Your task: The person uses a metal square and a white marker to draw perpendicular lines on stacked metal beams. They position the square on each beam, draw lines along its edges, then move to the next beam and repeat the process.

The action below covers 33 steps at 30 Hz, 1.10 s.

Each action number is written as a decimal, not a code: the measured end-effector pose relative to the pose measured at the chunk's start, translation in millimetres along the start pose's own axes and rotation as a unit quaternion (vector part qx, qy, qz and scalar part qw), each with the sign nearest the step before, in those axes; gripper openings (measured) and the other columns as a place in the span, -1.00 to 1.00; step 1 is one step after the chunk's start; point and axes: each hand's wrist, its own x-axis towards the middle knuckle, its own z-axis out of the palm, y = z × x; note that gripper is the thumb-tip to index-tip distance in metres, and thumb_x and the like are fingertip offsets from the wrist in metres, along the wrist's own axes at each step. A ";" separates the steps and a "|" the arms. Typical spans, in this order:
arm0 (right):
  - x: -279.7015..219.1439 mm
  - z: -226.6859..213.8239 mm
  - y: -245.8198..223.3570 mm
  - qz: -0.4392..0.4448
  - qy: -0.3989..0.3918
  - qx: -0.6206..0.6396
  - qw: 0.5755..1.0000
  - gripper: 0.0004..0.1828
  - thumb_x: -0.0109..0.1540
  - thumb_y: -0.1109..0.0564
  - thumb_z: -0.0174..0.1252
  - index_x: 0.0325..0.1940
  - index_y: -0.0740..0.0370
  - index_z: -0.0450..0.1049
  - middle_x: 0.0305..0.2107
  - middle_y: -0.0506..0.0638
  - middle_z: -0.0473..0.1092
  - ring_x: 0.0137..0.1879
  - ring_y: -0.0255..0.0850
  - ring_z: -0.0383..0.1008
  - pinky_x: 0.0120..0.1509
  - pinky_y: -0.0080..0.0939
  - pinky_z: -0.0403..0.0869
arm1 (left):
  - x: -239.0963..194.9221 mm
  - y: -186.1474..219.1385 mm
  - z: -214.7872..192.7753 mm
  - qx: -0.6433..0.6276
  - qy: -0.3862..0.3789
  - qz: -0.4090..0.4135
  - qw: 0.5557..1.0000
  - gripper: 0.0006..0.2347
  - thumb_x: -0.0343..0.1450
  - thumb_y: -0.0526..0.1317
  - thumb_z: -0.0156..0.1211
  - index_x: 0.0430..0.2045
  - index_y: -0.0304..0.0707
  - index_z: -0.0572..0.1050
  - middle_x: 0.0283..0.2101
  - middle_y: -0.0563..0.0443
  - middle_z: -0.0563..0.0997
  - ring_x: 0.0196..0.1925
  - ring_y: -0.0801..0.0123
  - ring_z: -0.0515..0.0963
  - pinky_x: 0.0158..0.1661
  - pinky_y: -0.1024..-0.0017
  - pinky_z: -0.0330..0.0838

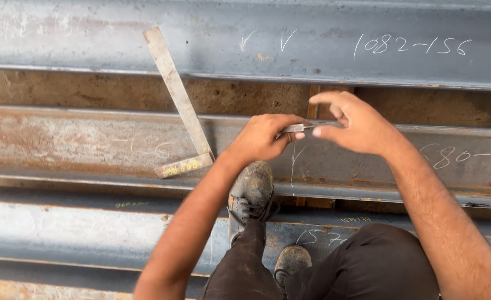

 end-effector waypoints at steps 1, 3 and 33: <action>-7.5 0.9 -15.0 -0.105 -0.026 -0.227 0.968 -0.38 0.15 -0.02 0.41 0.26 0.11 0.45 -0.35 0.02 0.25 -0.31 -0.17 0.29 -0.27 -0.15 0.43 | -2.4 14.8 -11.8 -0.045 -0.004 0.002 0.999 -0.75 0.44 -0.08 0.25 -0.07 -0.14 0.59 -0.23 -0.06 0.72 -0.20 0.12 0.72 -0.19 0.20 0.55; -16.3 10.4 -29.2 -0.078 -0.054 -0.310 0.946 -0.56 0.17 -0.10 0.38 0.05 0.08 0.55 -0.41 0.00 0.31 -0.32 -0.17 0.35 -0.27 -0.12 0.42 | -6.3 12.0 -16.9 -0.062 0.019 0.022 0.998 -0.76 0.45 -0.09 0.26 -0.07 -0.15 0.59 -0.20 -0.06 0.72 -0.17 0.14 0.72 -0.15 0.22 0.56; 27.1 -46.5 99.2 0.110 0.228 -0.416 0.874 -0.59 0.40 -0.12 0.03 -0.07 0.24 0.62 -0.15 0.27 0.54 0.00 0.25 0.55 0.05 0.22 0.52 | -208.1 61.5 -176.0 -0.245 0.442 -0.285 0.814 -0.65 0.58 -0.13 0.14 -0.64 0.01 0.20 -0.68 0.24 0.19 -0.71 0.54 0.15 -0.63 0.47 0.12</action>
